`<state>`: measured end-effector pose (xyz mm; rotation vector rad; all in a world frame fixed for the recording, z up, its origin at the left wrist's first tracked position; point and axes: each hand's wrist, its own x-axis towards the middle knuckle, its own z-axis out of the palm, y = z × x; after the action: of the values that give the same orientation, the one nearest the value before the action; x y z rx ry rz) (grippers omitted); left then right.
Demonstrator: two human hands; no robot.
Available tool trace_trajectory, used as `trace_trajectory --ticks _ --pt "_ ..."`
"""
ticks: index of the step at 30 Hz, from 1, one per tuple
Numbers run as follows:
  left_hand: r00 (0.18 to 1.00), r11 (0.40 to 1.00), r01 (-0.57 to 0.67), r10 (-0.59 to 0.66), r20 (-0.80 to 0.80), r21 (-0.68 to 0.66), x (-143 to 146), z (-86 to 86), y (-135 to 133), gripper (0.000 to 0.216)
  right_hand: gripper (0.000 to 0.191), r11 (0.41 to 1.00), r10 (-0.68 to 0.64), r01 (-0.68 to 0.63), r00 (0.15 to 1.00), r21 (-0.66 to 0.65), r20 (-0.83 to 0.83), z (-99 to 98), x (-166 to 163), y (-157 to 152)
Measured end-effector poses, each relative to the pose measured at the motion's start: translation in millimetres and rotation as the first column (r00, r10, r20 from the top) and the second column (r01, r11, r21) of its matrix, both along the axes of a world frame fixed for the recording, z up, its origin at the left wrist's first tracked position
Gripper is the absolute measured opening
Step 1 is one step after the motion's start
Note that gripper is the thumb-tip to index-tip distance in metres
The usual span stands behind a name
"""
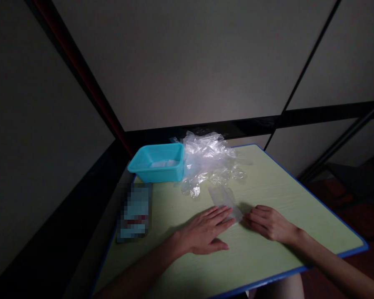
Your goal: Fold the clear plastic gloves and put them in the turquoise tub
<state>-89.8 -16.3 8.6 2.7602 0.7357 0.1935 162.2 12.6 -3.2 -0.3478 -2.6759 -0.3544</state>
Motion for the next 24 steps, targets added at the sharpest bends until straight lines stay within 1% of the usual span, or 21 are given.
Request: trace_trajectory --ticks 6,12,17,24 --pt "1.000 1.000 0.002 -0.002 -0.018 0.007 -0.6 0.6 0.1 0.061 0.031 1.000 0.000 0.000 1.000 0.000 0.013 1.6 -0.2 0.8" --pt "1.000 1.000 0.002 -0.001 -0.015 0.012 -0.2 -0.4 0.1 0.060 0.030 1.000 0.001 -0.001 0.999 -0.009 0.037 1.8 -2.4 1.5" --pt "1.000 1.000 -0.001 0.002 -0.019 0.014 0.0 -2.3 0.7 0.060 0.034 0.999 -0.014 0.018 0.996 -0.036 0.088 2.9 -3.2 1.5" --pt "1.000 0.999 0.007 -0.007 -0.021 0.034 0.0 -2.4 0.7 0.060 0.026 0.995 -0.046 0.057 0.991 -0.087 0.129 0.2 6.1 -2.0"
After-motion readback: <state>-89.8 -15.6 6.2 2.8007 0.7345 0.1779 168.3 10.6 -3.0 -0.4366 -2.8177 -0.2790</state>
